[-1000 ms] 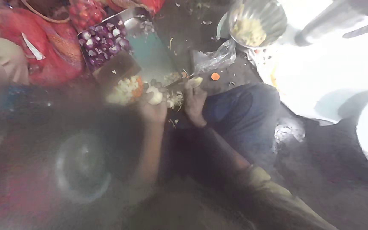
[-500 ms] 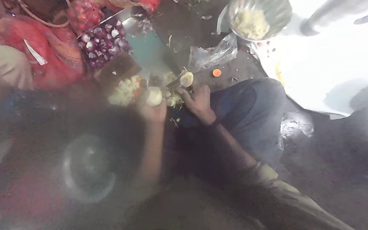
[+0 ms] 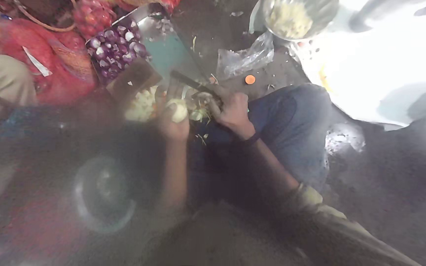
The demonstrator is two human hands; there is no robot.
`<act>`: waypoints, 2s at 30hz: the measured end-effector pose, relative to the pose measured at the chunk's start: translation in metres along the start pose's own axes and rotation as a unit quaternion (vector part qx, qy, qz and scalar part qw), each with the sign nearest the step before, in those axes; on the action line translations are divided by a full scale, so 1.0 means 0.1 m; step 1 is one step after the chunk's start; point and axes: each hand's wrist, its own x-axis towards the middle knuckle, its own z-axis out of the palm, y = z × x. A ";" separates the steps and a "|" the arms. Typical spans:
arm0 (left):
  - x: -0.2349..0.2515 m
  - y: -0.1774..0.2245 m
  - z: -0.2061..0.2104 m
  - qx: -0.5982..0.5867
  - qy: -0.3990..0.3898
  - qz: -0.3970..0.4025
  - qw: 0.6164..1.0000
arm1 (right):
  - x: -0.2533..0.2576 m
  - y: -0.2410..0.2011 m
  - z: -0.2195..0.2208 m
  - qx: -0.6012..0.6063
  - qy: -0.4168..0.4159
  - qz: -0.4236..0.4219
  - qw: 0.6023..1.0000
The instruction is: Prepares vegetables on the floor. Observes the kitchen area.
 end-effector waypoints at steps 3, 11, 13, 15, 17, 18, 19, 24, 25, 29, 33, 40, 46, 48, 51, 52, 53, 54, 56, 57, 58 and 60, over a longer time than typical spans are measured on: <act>0.00 -0.01 0.00 -0.025 0.026 0.007 0.999 | -0.01 0.02 -0.01 0.021 0.002 0.009 1.000; -0.02 -0.04 0.01 -0.022 -0.052 -0.027 0.998 | 0.00 -0.16 0.02 0.362 -0.009 0.071 0.929; -0.05 -0.06 0.04 0.014 -0.066 -0.052 0.996 | -0.04 -0.28 0.03 0.375 -0.047 0.072 0.923; -0.07 -0.09 0.06 0.039 -0.045 -0.060 0.996 | -0.13 -0.38 0.05 0.372 -0.062 0.089 0.922; -0.08 -0.10 0.04 0.041 -0.052 -0.063 0.996 | -0.21 -0.43 0.05 0.409 -0.057 0.143 0.899; -0.07 -0.10 0.01 0.024 -0.078 -0.065 0.995 | -0.23 -0.44 0.05 0.436 -0.044 0.175 0.882; -0.07 -0.10 0.01 0.006 -0.085 -0.066 0.994 | -0.23 -0.45 0.05 0.459 -0.029 0.199 0.865; -0.05 -0.14 0.05 -0.080 -0.105 -0.062 0.989 | -0.09 -0.33 0.02 0.430 -0.021 0.246 0.869; -0.04 -0.15 0.02 -0.092 -0.106 -0.065 0.988 | -0.06 -0.28 0.01 0.384 -0.031 0.245 0.890; -0.01 -0.11 -0.07 -0.097 -0.088 -0.046 0.990 | 0.02 -0.15 0.02 0.206 -0.057 0.183 0.960; 0.01 -0.06 -0.02 0.066 -0.103 0.040 0.992 | 0.02 -0.10 -0.02 0.156 -0.077 0.162 0.971; -0.08 -0.06 0.07 0.370 -0.126 0.140 0.910 | 0.03 -0.11 0.00 0.203 -0.022 0.204 0.957; -0.07 -0.13 0.10 0.387 -0.157 0.164 0.894 | 0.04 -0.05 0.03 0.253 -0.035 0.242 0.936; -0.05 -0.14 0.10 0.371 -0.156 0.174 0.899 | 0.04 -0.02 0.04 0.312 -0.039 0.237 0.919; -0.05 -0.12 0.12 0.357 -0.155 0.163 0.906 | 0.05 -0.06 0.00 0.424 -0.068 0.204 0.880; -0.04 -0.11 0.14 0.353 -0.156 0.157 0.909 | 0.04 -0.07 -0.02 0.458 -0.092 0.200 0.861; -0.04 -0.11 0.15 0.353 -0.157 0.153 0.909 | 0.03 -0.08 -0.02 0.497 -0.125 0.206 0.833; -0.04 -0.11 0.16 0.355 -0.157 0.150 0.909 | 0.02 -0.09 -0.02 0.530 -0.162 0.214 0.804; -0.05 -0.10 0.17 0.354 -0.149 0.140 0.913 | -0.02 -0.11 0.00 0.583 -0.212 0.225 0.751; -0.06 -0.09 0.18 0.355 -0.136 0.132 0.916 | -0.04 -0.12 0.01 0.605 -0.223 0.230 0.729; -0.07 -0.09 0.18 0.358 -0.118 0.127 0.917 | -0.05 -0.13 0.02 0.621 -0.229 0.229 0.714; -0.05 -0.06 0.17 0.351 -0.105 0.126 0.922 | -0.04 -0.14 0.03 0.640 -0.235 0.213 0.700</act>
